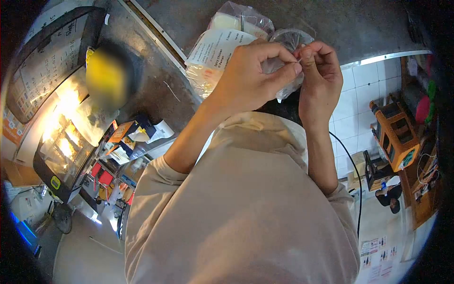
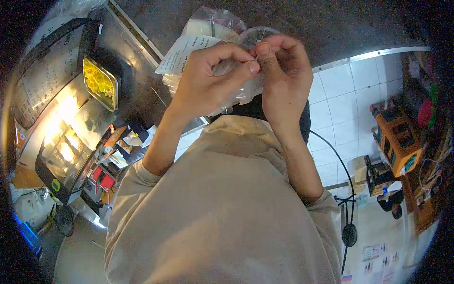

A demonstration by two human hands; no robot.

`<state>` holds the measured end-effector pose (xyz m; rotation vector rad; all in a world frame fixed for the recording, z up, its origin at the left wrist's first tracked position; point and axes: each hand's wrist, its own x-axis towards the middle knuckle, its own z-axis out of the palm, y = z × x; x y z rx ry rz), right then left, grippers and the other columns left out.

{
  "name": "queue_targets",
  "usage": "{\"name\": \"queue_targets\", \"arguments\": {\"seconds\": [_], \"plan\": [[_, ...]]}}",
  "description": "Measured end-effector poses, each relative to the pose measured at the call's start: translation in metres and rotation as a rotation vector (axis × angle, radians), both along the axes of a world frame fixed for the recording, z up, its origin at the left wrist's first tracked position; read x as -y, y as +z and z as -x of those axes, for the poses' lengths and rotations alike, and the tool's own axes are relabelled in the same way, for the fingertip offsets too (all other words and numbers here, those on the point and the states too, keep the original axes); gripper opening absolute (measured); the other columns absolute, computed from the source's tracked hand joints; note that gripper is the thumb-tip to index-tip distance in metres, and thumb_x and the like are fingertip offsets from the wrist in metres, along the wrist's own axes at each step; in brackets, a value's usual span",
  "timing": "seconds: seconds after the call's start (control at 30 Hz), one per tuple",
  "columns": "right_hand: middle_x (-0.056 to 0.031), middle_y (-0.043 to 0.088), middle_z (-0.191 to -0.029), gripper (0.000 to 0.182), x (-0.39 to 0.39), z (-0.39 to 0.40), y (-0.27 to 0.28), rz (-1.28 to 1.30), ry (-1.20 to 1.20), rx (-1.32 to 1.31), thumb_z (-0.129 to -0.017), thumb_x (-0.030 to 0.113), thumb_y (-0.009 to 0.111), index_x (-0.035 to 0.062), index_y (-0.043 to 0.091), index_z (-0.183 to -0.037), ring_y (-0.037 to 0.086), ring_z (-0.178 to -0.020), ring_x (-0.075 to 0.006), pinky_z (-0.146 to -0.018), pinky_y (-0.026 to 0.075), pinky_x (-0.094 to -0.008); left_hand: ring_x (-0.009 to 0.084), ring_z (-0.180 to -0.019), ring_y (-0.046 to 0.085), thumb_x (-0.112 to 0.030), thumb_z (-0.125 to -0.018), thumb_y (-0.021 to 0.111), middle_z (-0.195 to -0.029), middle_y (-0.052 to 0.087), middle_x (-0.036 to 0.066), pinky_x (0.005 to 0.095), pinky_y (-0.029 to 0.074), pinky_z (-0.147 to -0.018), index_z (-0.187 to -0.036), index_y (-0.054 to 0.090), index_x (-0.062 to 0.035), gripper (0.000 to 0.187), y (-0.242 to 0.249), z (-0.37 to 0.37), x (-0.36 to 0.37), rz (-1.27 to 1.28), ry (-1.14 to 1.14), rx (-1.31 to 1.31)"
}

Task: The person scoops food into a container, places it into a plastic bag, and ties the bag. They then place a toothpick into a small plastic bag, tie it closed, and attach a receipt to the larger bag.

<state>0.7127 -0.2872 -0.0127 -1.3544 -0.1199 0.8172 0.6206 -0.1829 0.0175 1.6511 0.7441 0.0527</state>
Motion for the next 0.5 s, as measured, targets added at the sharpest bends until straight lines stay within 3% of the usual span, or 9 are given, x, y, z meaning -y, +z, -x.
{"name": "queue_targets", "arguments": {"seconds": [0.13,0.33,0.43,0.5], "plan": [[-0.0061,0.065,-0.089,0.013,-0.0005,-0.0006,0.0052,-0.057,-0.017,-0.131,-0.09,0.006,0.062,-0.0008,0.06,-0.101,0.06,-0.084,-0.0112,-0.076,0.048,-0.0236,0.0082,-0.082,0.061,-0.013,-0.084,0.069,-0.084,0.068,0.005,0.024,0.047,-0.075,-0.09,0.068,0.0004,0.015,-0.0038,-0.0006,-0.0002,-0.021,0.061,0.064],[-0.0051,0.064,-0.09,0.013,0.0074,-0.006,0.0039,0.061,0.118,-0.011,-0.09,0.007,0.063,-0.0003,0.062,-0.101,0.059,-0.085,-0.0108,-0.077,0.047,-0.0228,0.0079,-0.081,0.06,-0.013,-0.085,0.069,-0.086,0.067,0.005,0.0217,0.047,-0.075,-0.092,0.068,0.0005,0.015,-0.0062,0.0036,-0.0013,-0.098,0.002,0.052],[-0.0049,0.064,-0.09,0.013,0.0043,-0.0034,0.0081,0.075,0.106,-0.017,-0.09,0.006,0.063,-0.0014,0.062,-0.1,0.058,-0.085,-0.0104,-0.077,0.046,-0.0228,0.0087,-0.081,0.06,-0.012,-0.084,0.07,-0.085,0.067,0.005,0.0225,0.047,-0.075,-0.092,0.068,-0.0005,0.013,-0.001,0.0031,0.0015,0.22,0.138,-0.018],[-0.0051,0.064,-0.09,0.011,0.0024,0.0016,0.0036,0.047,0.065,0.131,-0.089,0.005,0.063,-0.0011,0.063,-0.098,0.057,-0.085,-0.0108,-0.076,0.045,-0.0232,0.0105,-0.088,0.059,-0.01,-0.083,0.07,-0.092,0.066,0.007,0.0242,0.046,-0.079,-0.091,0.069,-0.0013,0.012,-0.0022,0.0032,0.0019,0.3,0.167,0.03]]}}
